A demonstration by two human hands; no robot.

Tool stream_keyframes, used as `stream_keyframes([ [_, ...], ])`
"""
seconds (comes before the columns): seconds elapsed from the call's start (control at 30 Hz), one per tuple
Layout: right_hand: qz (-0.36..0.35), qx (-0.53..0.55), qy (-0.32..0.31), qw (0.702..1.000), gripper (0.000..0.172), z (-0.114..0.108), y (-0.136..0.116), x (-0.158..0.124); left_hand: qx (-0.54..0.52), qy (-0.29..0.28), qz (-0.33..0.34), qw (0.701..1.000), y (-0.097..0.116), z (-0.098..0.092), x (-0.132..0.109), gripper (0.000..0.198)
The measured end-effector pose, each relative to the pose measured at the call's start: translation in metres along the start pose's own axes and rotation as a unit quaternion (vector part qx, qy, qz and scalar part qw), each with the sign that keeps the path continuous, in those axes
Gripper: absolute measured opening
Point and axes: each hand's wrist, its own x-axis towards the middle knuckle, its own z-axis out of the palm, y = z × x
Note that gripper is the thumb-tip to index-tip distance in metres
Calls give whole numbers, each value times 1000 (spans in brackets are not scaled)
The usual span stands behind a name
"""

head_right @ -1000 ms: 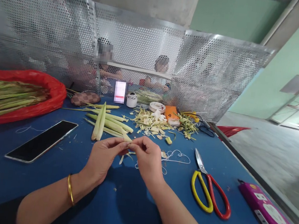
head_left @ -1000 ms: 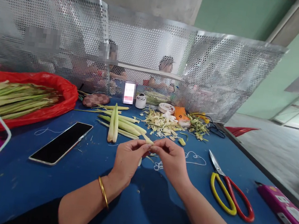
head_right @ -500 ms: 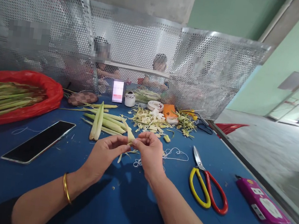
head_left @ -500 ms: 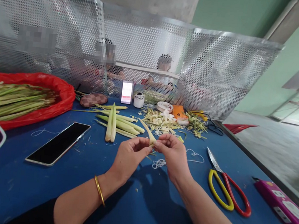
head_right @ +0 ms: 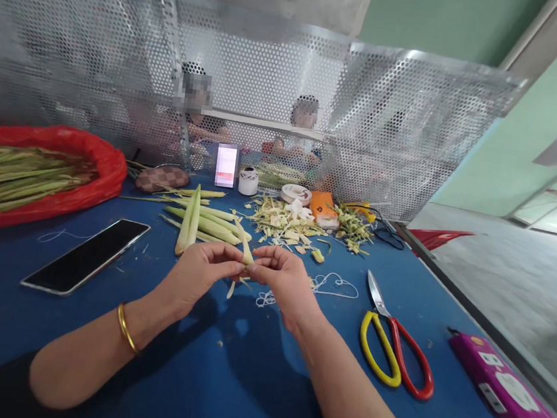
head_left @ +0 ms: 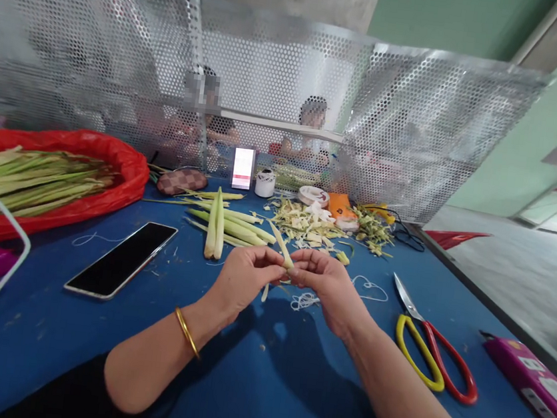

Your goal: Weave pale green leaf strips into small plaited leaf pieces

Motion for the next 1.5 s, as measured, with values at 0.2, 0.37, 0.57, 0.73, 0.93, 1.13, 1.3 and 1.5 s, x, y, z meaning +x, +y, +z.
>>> stream_keyframes([
  [0.2,-69,49,92,992,32,8,6,-2,-132,35,-72,988,-10,5,-2,26],
  [0.37,-106,70,116,985,29,13,16,-3,-167,61,-85,980,-15,11,-5,28],
  [0.57,-96,32,100,990,30,15,16,-3,-165,96,-77,978,-16,11,-6,24],
  [0.73,-55,46,54,996,35,15,12,-3,-114,114,-31,987,-12,12,-4,12],
  [0.93,-22,74,-2,997,24,12,11,-4,-43,85,7,995,-10,9,-2,9],
  [1.13,-52,53,74,994,19,14,15,-3,15,71,11,997,-11,5,0,9],
  [1.3,-43,58,54,996,25,16,14,-3,-18,65,-6,998,-9,6,0,7],
  [1.5,-71,2,80,994,20,16,12,-3,-17,69,-16,997,-8,6,0,7],
])
